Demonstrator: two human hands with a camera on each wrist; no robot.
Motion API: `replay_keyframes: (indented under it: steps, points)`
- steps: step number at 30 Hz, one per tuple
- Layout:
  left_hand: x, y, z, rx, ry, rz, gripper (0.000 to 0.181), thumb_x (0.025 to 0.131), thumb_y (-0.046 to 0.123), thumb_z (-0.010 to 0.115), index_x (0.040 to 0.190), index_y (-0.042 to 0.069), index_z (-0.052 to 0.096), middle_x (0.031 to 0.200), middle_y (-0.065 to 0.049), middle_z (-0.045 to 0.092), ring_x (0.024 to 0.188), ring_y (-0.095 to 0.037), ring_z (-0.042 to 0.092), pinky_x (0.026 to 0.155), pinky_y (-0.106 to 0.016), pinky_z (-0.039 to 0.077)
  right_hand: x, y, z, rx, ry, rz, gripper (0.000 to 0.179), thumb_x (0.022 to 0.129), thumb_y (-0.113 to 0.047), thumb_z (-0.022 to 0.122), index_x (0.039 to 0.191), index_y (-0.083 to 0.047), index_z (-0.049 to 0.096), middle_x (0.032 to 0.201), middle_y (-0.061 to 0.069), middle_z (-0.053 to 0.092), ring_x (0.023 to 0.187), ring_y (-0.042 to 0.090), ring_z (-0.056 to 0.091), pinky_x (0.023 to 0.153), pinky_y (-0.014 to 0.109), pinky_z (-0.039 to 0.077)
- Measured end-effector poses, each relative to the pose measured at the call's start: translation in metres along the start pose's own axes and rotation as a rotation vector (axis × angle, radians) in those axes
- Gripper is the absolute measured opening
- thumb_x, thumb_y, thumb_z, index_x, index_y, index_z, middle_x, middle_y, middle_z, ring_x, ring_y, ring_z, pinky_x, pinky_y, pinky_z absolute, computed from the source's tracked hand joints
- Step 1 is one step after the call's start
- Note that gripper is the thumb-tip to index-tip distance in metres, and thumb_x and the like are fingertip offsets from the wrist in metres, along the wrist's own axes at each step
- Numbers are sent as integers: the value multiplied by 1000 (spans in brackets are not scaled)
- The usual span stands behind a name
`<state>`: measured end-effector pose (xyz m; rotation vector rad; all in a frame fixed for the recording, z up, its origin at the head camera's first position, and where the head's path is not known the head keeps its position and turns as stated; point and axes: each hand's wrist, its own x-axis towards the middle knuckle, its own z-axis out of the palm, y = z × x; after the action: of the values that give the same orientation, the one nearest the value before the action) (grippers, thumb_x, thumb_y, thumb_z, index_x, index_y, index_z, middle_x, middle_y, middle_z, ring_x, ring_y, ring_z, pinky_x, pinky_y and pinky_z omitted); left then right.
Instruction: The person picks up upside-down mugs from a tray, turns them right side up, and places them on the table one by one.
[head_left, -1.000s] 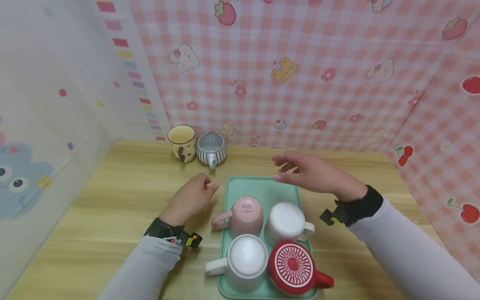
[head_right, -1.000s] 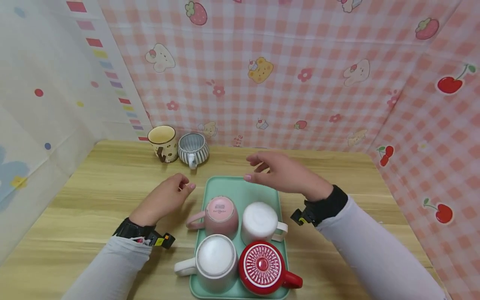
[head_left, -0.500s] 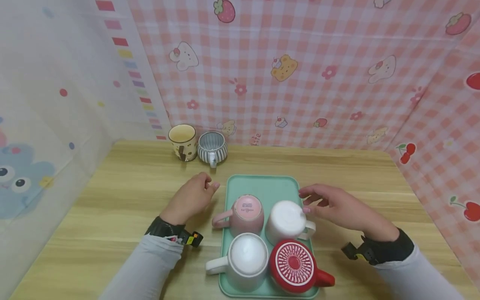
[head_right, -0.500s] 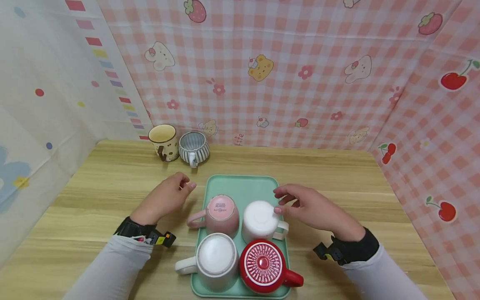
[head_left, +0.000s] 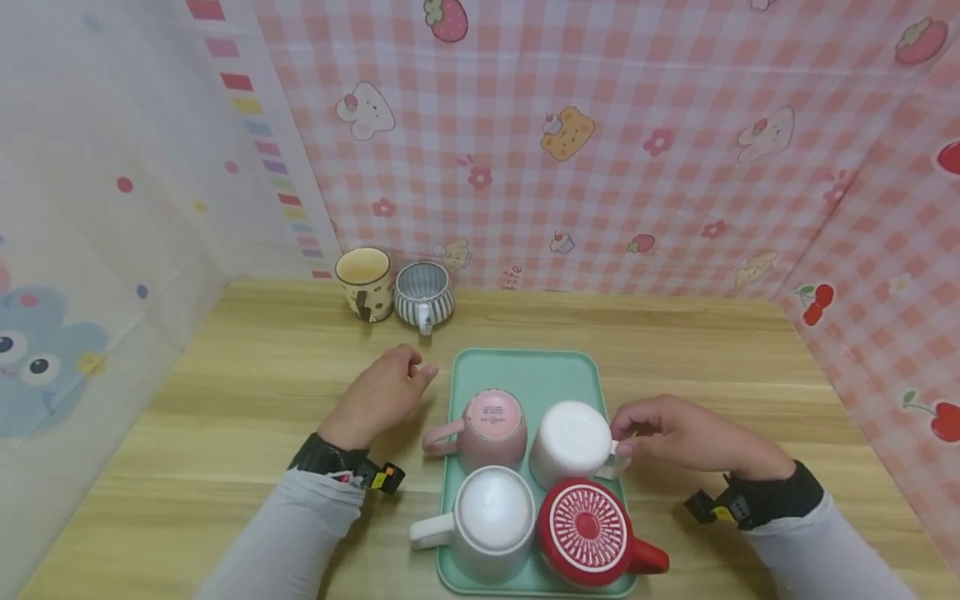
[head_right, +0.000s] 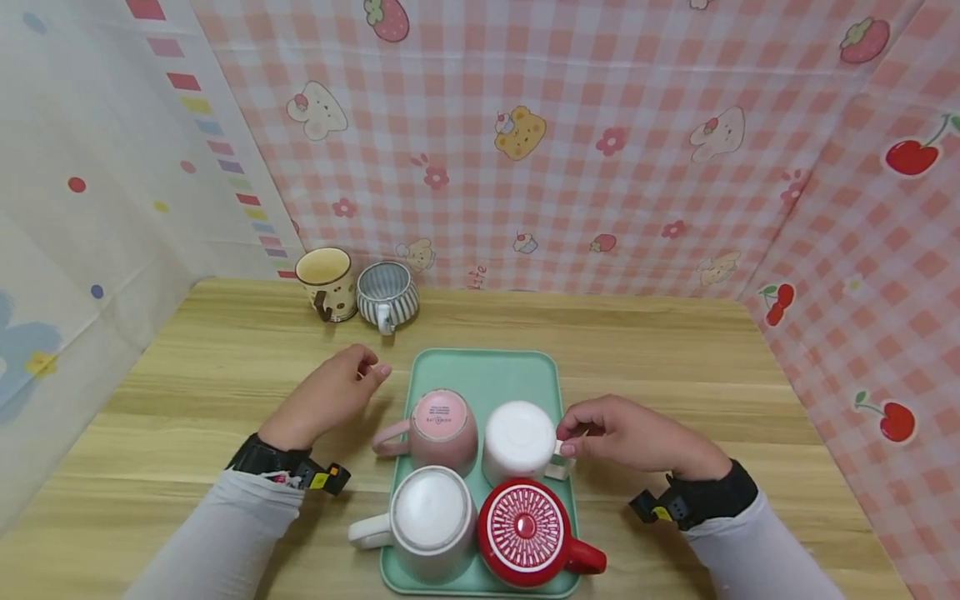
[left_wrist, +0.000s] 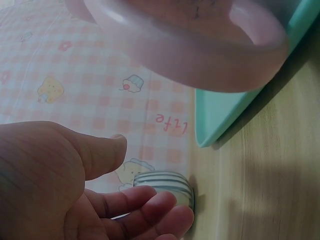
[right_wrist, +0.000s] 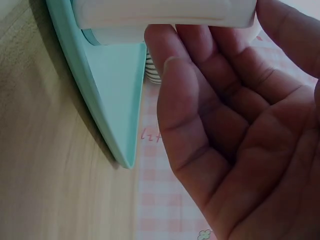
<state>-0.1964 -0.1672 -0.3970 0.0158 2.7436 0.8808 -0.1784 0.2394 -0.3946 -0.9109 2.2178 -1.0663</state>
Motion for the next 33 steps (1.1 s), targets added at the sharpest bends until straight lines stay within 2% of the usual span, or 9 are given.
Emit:
replay_keyframes:
  steps: [4, 8, 12, 17, 23, 27, 33]
  points:
    - [1, 0, 1, 4, 2, 6, 45, 109, 42, 51, 133, 5, 56, 123, -14, 65, 101, -28, 61, 91, -46, 55, 0, 4, -1, 46, -38, -40, 13, 104, -18, 63, 111, -17, 74, 101, 4, 73, 94, 11, 64, 89, 25, 55]
    - [2, 2, 2, 3, 4, 2, 44, 109, 41, 52, 132, 4, 56, 120, -13, 65, 98, -27, 60, 88, -44, 55, 1, 10, -2, 84, -79, -45, 15, 106, -16, 60, 111, -14, 74, 101, 6, 74, 94, 12, 66, 90, 25, 56]
    - [1, 3, 2, 3, 1, -2, 44, 109, 41, 52, 132, 4, 56, 118, -13, 64, 97, -27, 60, 87, -43, 55, 2, 14, -2, 154, -118, -70, 19, 107, -13, 56, 112, -11, 74, 103, 12, 76, 95, 17, 70, 89, 32, 59]
    - [1, 3, 3, 6, 2, -1, 44, 109, 41, 52, 132, 4, 56, 118, -13, 65, 96, -27, 60, 87, -43, 55, 3, 14, 1, 218, -134, -109, 20, 108, -7, 52, 110, -7, 72, 102, 17, 75, 92, 25, 71, 85, 36, 61]
    - [1, 3, 2, -9, -13, -18, 44, 108, 42, 52, 132, 6, 56, 116, -12, 64, 96, -27, 60, 84, -41, 54, 3, 13, 2, 240, -140, -102, 19, 108, -7, 52, 110, -5, 71, 99, 20, 72, 91, 28, 68, 85, 36, 61]
    - [1, 3, 3, -17, -17, -31, 45, 108, 43, 52, 134, 6, 55, 118, -12, 64, 97, -27, 60, 86, -41, 55, 3, 14, 3, 250, -133, -118, 16, 106, -5, 56, 107, -4, 71, 97, 22, 70, 89, 25, 67, 85, 33, 59]
    - [2, 3, 4, -14, -18, -32, 45, 108, 42, 52, 135, 6, 55, 120, -12, 64, 99, -27, 60, 88, -43, 55, 3, 15, 5, 254, -103, -100, 8, 101, -4, 64, 103, -4, 71, 94, 22, 69, 88, 12, 64, 85, 27, 54]
